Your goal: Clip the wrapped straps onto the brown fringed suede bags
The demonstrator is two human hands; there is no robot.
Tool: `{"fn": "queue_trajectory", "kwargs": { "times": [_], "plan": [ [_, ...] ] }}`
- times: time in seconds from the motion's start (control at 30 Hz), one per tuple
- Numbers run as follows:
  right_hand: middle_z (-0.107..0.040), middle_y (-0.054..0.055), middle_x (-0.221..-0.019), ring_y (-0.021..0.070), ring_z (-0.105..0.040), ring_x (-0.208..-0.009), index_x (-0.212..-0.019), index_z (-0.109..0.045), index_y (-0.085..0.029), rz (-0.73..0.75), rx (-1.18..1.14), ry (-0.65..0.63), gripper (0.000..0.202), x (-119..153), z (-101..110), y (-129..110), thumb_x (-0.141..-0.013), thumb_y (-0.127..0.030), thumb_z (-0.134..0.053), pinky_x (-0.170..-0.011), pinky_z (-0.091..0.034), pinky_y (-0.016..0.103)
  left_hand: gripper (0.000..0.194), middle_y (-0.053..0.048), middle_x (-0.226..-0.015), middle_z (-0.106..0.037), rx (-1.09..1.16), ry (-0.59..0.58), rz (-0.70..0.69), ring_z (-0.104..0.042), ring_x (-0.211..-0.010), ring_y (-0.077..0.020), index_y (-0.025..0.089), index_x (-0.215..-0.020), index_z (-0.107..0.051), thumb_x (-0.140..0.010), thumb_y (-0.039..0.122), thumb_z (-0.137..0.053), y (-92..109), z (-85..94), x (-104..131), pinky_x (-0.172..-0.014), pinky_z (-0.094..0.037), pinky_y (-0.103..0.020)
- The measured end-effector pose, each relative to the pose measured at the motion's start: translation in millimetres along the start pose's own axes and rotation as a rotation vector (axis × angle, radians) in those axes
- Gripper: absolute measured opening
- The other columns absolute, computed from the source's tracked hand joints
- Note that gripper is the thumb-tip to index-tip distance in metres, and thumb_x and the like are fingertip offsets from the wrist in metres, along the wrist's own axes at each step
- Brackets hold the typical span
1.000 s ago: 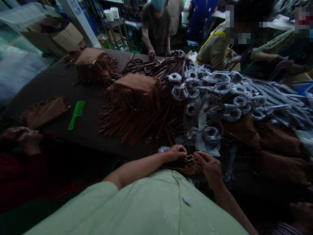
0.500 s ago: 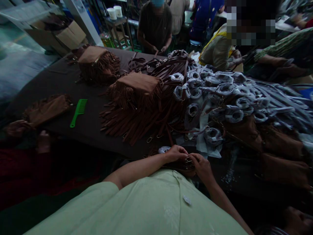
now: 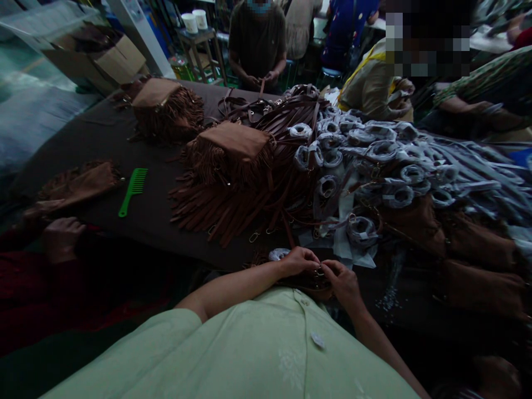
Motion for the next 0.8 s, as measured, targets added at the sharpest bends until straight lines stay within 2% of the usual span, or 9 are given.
{"fn": "queue_trajectory", "kwargs": {
  "times": [0.3,0.5,0.67,0.8],
  "plan": [
    [-0.070,0.007,-0.081,0.0210,-0.064,-0.073,-0.085,-0.067,-0.018,-0.035,-0.014,-0.008,0.037,0.5,0.7,-1.0,-0.073,-0.051,-0.056,-0.067,-0.049,0.031,0.037,-0.001,-0.064,-0.061,0.006,-0.025,-0.022,-0.055,-0.057,-0.0088,0.008,-0.079,-0.064,-0.058,0.038,-0.074,2.3,-2.6,-0.8,-0.058,-0.042,-0.022],
    [-0.070,0.007,-0.081,0.0219,-0.064,-0.074,-0.085,-0.068,-0.018,-0.003,-0.025,-0.005,0.041,1.9,1.6,-8.5,-0.072,-0.055,-0.056,-0.069,-0.049,0.032,0.038,0.000,-0.065,-0.061,0.027,-0.022,-0.012,-0.055,-0.058,-0.0087,0.008,-0.078,-0.064,-0.057,0.039,-0.074,0.0,-2.6,-1.6,-0.060,-0.043,-0.023],
    [-0.070,0.007,-0.080,0.0223,-0.064,-0.074,-0.083,-0.069,-0.018,0.013,-0.042,0.001,0.041,2.8,1.7,-7.0,-0.070,-0.056,-0.057,-0.069,-0.050,0.032,0.041,-0.001,-0.064,-0.061,0.032,-0.006,0.001,-0.054,-0.056,-0.0093,0.009,-0.076,-0.063,-0.055,0.042,-0.074,-2.5,-2.8,-1.3,-0.057,-0.041,-0.022],
    [-0.070,0.007,-0.081,0.0218,-0.064,-0.073,-0.082,-0.069,-0.018,-0.018,-0.099,-0.042,0.039,2.1,-1.9,-2.0,-0.068,-0.054,-0.062,-0.066,-0.050,0.031,0.040,0.000,-0.062,-0.059,0.052,0.007,0.017,-0.051,-0.055,-0.0077,0.008,-0.074,-0.062,-0.054,0.041,-0.075,-7.5,-2.9,-3.9,-0.057,-0.040,-0.022]
  ]
}}
Point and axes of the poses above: each hand's wrist, its own x-axis away from the middle knuckle, its own z-axis out of the back of the hand, y = z × x, the point moved 10 cm from there along -x, towards the middle knuckle
